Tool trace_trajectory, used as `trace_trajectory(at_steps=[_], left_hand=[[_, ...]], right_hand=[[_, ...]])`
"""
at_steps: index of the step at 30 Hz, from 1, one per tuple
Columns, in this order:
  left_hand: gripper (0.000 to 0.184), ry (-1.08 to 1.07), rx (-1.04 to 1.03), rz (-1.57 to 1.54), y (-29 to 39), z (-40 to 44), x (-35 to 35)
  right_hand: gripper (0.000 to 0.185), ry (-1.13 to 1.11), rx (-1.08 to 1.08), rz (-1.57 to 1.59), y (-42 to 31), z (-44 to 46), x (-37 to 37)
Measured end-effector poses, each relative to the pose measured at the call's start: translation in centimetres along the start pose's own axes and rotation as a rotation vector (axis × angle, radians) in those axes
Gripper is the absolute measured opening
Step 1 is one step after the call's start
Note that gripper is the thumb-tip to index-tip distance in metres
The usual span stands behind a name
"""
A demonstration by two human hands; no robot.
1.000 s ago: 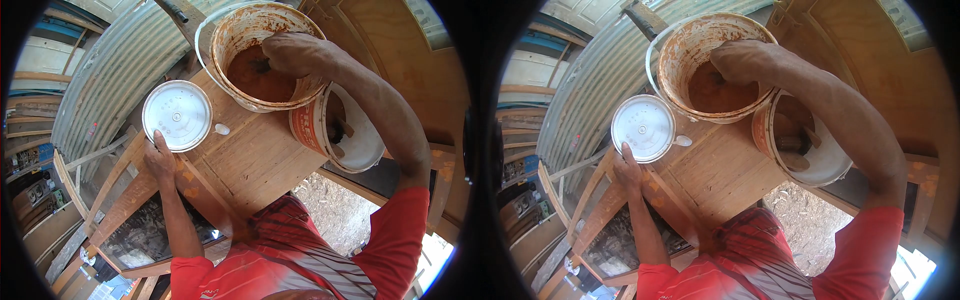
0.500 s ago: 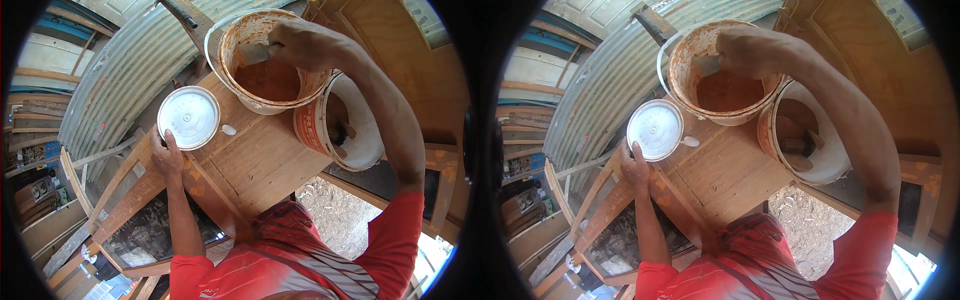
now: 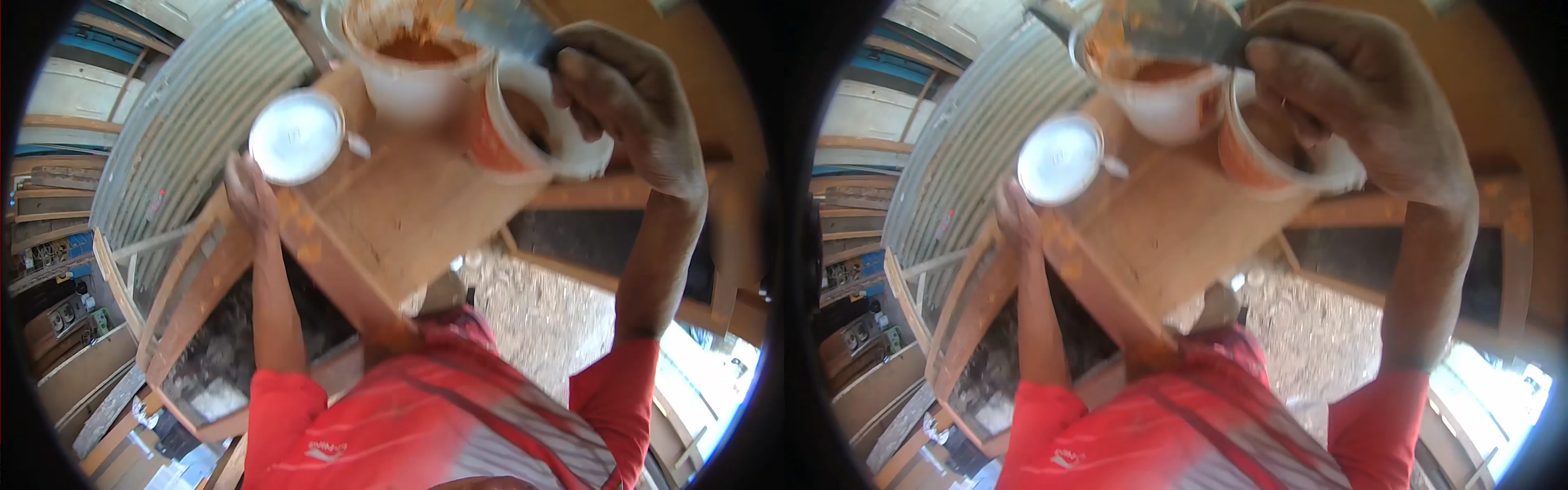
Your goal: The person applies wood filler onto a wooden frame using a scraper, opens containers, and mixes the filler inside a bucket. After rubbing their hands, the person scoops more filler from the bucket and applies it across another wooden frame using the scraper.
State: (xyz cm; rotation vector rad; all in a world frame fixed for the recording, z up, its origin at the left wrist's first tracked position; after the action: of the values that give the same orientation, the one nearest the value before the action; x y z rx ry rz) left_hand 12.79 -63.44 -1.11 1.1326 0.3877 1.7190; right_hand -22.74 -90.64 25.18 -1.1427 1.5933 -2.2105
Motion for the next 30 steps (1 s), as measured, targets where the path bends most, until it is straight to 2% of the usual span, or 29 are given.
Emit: trace_trajectory(at_steps=[3, 4, 7, 8, 10, 13, 15, 18, 22, 30], left_hand=[[0.059, -0.100, 0.126, -0.274, 0.1, -0.2, 1.7], [0.068, -0.071, 0.073, -0.316, -0.2, -0.7, 2.3], [0.075, -0.212, -0.080, -0.241, 2.1, -4.5, 7.0], [0.073, -0.284, -0.103, -0.291, 2.3, -6.3, 8.7], [0.066, -0.397, -0.276, -0.256, 5.2, -10.8, 13.5], [0.060, -0.489, -0.531, -0.312, 5.4, -16.1, 18.7], [0.056, -0.541, -0.620, -0.325, 5.3, -18.5, 21.3], [0.054, -0.590, -0.733, -0.256, 4.2, -21.1, 23.0], [0.044, -0.602, -0.660, -0.243, 2.7, -22.0, 22.1], [0.040, -0.617, -0.740, -0.153, 2.4, -22.0, 21.9]], right_hand=[[0.037, 0.105, -0.095, 0.132, -1.0, -8.4, -2.0], [0.042, 0.126, -0.146, 0.190, -1.4, -11.2, -3.0], [0.035, 0.221, -0.207, 0.204, -0.9, -19.8, -7.2], [0.030, 0.217, -0.240, 0.285, -0.9, -22.7, -8.8], [0.025, 0.234, -0.313, 0.401, -0.5, -28.5, -12.4], [0.024, 0.314, -0.411, 0.401, 0.2, -35.9, -17.5], [0.023, 0.340, -0.457, 0.381, 1.5, -40.1, -20.5], [0.027, 0.389, -0.531, 0.352, 2.0, -44.5, -24.1], [0.030, 0.370, -0.580, 0.326, 2.5, -48.0, -27.3], [0.032, 0.438, -0.574, 0.380, 5.0, -51.2, -31.2]])
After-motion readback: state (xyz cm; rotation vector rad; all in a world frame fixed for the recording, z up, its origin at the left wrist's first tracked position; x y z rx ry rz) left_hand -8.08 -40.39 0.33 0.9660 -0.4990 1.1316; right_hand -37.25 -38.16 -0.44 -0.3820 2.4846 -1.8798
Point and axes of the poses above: each hand's wrist, its own z-axis towards the middle knuckle, its own x-axis out of the back of the hand, y = z × x, the point moved 3 cm from there along z, towards the middle knuckle, and after that the axes turned 12 degrees about y, right-handed, at the moved point
